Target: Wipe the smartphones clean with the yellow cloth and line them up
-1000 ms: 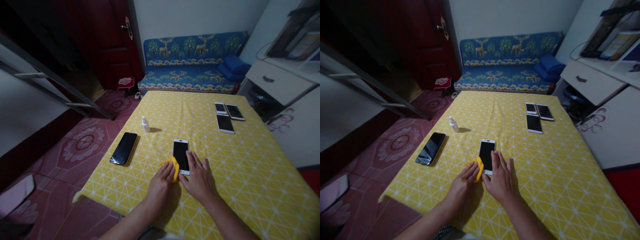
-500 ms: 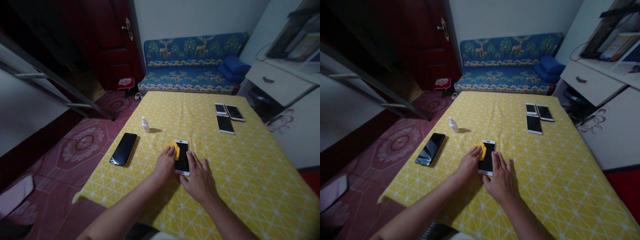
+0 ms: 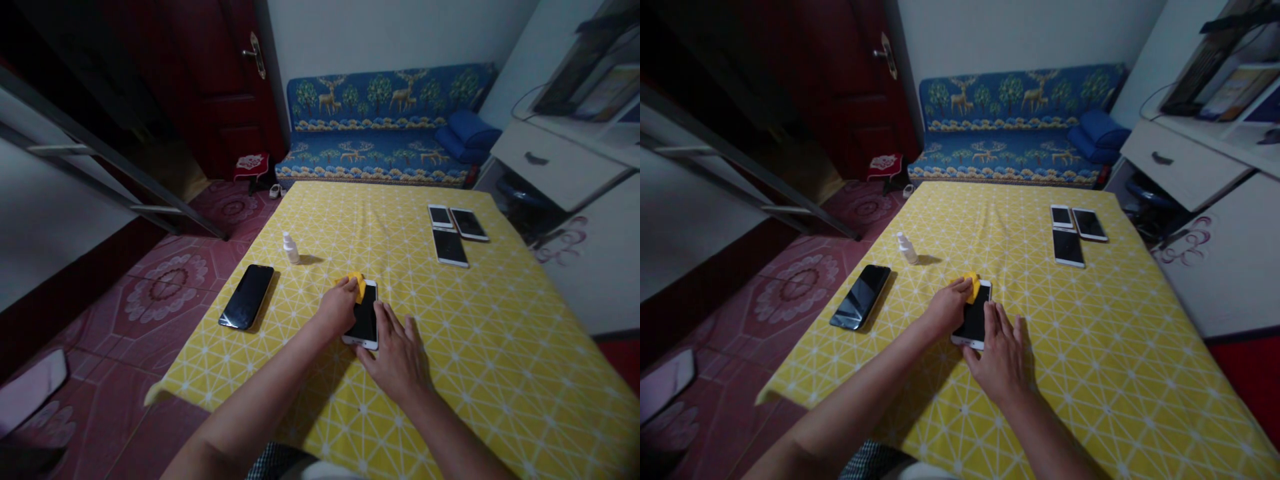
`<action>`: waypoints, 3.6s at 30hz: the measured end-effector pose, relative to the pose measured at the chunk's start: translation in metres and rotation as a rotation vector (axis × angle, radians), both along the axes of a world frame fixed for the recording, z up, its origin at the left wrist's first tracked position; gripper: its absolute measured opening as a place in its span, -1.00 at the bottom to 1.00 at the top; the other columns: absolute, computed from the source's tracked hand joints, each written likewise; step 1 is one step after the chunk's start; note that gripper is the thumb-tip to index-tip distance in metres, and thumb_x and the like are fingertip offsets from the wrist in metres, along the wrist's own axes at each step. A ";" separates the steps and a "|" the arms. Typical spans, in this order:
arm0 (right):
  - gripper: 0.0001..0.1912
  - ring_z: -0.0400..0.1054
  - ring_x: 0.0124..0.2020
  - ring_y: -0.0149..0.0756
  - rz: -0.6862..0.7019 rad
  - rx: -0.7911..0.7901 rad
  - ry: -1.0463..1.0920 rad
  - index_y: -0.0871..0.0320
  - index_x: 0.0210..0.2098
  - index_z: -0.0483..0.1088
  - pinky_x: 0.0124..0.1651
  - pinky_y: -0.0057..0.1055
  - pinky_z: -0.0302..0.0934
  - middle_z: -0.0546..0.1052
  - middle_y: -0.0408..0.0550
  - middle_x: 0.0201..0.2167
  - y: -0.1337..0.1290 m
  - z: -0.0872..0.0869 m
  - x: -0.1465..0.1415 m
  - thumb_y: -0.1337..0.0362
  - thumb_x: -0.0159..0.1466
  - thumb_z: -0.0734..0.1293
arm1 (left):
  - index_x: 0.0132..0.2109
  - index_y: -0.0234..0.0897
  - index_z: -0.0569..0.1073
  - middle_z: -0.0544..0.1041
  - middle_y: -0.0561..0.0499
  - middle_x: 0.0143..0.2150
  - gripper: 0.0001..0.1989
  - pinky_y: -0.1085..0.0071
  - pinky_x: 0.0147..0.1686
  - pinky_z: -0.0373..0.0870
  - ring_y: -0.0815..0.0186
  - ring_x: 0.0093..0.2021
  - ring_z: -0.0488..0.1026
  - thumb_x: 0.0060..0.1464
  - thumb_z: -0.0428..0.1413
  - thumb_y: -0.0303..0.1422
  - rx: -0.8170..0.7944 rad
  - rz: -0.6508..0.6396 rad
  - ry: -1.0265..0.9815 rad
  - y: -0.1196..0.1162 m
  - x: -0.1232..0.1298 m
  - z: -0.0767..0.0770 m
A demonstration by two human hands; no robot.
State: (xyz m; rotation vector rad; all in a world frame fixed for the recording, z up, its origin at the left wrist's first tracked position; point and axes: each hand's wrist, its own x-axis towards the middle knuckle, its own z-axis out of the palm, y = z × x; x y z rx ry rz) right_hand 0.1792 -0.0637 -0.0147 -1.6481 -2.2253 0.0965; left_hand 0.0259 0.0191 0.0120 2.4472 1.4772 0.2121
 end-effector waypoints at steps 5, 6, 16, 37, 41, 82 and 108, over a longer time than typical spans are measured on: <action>-0.17 0.13 0.37 0.06 -0.021 0.005 -0.002 0.35 0.40 -0.05 0.37 0.16 -0.16 0.28 0.35 0.32 0.000 -0.002 -0.001 0.20 0.23 0.30 | 0.21 -0.46 0.39 0.36 -0.32 0.32 -0.43 0.19 0.36 0.19 0.00 0.35 0.27 -0.01 0.09 -0.54 -0.025 -0.071 -0.050 -0.026 -0.012 -0.005; -0.17 0.11 0.37 0.05 -0.019 0.005 0.001 0.34 0.40 -0.06 0.38 0.16 -0.16 0.27 0.33 0.33 0.000 -0.002 -0.001 0.20 0.24 0.29 | 0.22 -0.47 0.37 0.34 -0.34 0.33 -0.41 0.17 0.36 0.19 -0.03 0.36 0.26 -0.01 0.10 -0.53 -0.037 -0.088 -0.059 -0.032 -0.014 -0.005; -0.17 0.05 0.41 -0.01 -0.033 -0.071 -0.025 0.33 0.41 -0.08 0.40 0.12 -0.22 0.23 0.30 0.36 0.000 0.000 0.000 0.24 0.24 0.30 | 0.29 -0.47 0.32 0.26 -0.31 0.39 -0.36 0.17 0.34 0.25 -0.02 0.41 0.15 0.01 0.02 -0.55 -0.100 -0.112 -0.040 -0.086 -0.024 -0.006; -0.16 0.02 0.42 -0.01 0.021 -0.070 0.019 0.32 0.41 -0.07 0.42 0.15 -0.22 0.23 0.27 0.36 -0.001 0.003 0.005 0.28 0.20 0.26 | 0.20 -0.39 0.37 0.38 -0.37 0.29 -0.48 0.12 0.36 0.19 -0.01 0.33 0.30 0.05 0.09 -0.49 -0.052 -0.079 -0.061 -0.046 -0.006 0.001; -0.16 0.04 0.41 0.01 0.019 -0.072 0.028 0.33 0.40 -0.05 0.41 0.16 -0.21 0.26 0.28 0.34 -0.001 0.005 0.004 0.29 0.17 0.26 | 0.12 -0.40 0.44 0.42 -0.34 0.24 -0.55 0.20 0.34 0.23 0.04 0.29 0.34 0.05 0.10 -0.51 -0.036 -0.043 -0.026 -0.029 -0.001 0.004; -0.12 0.05 0.41 -0.06 -0.036 -0.100 0.054 0.28 0.42 -0.10 0.43 0.10 -0.23 0.20 0.24 0.38 0.001 -0.002 0.005 0.29 0.17 0.28 | 0.25 -0.41 0.36 0.29 -0.27 0.37 -0.42 0.19 0.39 0.13 0.10 0.43 0.12 0.05 0.01 -0.62 -0.076 -0.258 -0.049 -0.074 -0.027 -0.004; 0.00 0.18 0.34 0.04 -0.016 -0.113 0.078 0.20 0.45 -0.21 0.42 0.19 -0.20 0.28 0.26 0.33 0.004 0.003 0.008 0.27 0.13 0.34 | 0.08 -0.45 0.46 0.45 -0.34 0.16 -0.61 0.24 0.34 0.19 0.05 0.29 0.30 0.08 0.04 -0.55 -0.029 -0.113 0.010 -0.014 0.026 0.008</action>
